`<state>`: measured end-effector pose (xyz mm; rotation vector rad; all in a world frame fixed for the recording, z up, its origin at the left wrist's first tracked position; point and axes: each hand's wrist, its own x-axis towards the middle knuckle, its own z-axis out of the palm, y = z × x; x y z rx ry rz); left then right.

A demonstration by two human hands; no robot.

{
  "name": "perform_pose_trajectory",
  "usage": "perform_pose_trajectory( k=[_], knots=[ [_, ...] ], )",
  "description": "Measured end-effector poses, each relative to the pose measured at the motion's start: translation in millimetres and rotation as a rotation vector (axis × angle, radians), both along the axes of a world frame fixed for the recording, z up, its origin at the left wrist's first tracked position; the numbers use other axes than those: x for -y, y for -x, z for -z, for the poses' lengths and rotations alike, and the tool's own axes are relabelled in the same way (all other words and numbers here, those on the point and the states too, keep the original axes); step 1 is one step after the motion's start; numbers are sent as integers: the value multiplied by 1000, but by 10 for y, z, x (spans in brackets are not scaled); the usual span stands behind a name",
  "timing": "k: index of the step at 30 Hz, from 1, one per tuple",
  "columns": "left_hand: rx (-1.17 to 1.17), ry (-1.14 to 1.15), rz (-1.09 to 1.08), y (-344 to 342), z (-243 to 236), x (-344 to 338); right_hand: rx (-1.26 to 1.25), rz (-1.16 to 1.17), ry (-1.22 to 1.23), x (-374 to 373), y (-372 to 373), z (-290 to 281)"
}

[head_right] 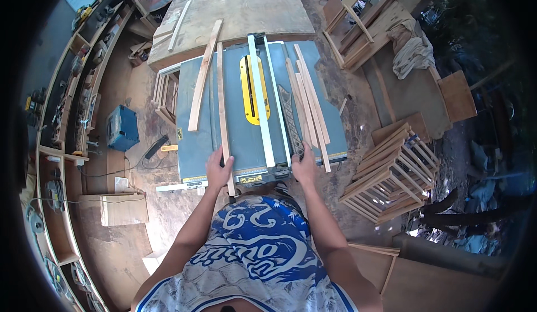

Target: Cutting and measuring wooden slats using a table saw in a workshop.

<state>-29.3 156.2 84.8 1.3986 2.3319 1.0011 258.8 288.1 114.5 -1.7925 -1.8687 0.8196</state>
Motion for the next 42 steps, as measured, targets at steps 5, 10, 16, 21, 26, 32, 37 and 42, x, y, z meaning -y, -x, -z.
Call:
perform_pose_trajectory(
  k=[5, 10, 16, 21, 26, 32, 37, 42],
  knots=[
    [-20, 44, -25, -116, -24, -1, -82, -130, -28, -193, -124, -182],
    [3, 12, -30, -271, -81, 35, 84, 16, -254, -370, -556, -178],
    [2, -3, -23, -294, -68, 82, 19, 45, 134, -383, -768, -98],
    [13, 11, -27, -292, -101, 69, 129, 21, -232, -245, -765, 23],
    [19, -18, -22, -271, -78, 93, 48, 14, -375, -38, -766, -14],
    [75, -71, -35, -280, -71, 117, 36, 51, -297, 153, -704, -48],
    [77, -50, -15, -259, -66, 118, 26, 78, -337, 58, -650, 34],
    [43, -63, -1, -256, -29, 114, 80, 45, -238, -137, -680, 62]
  ],
)
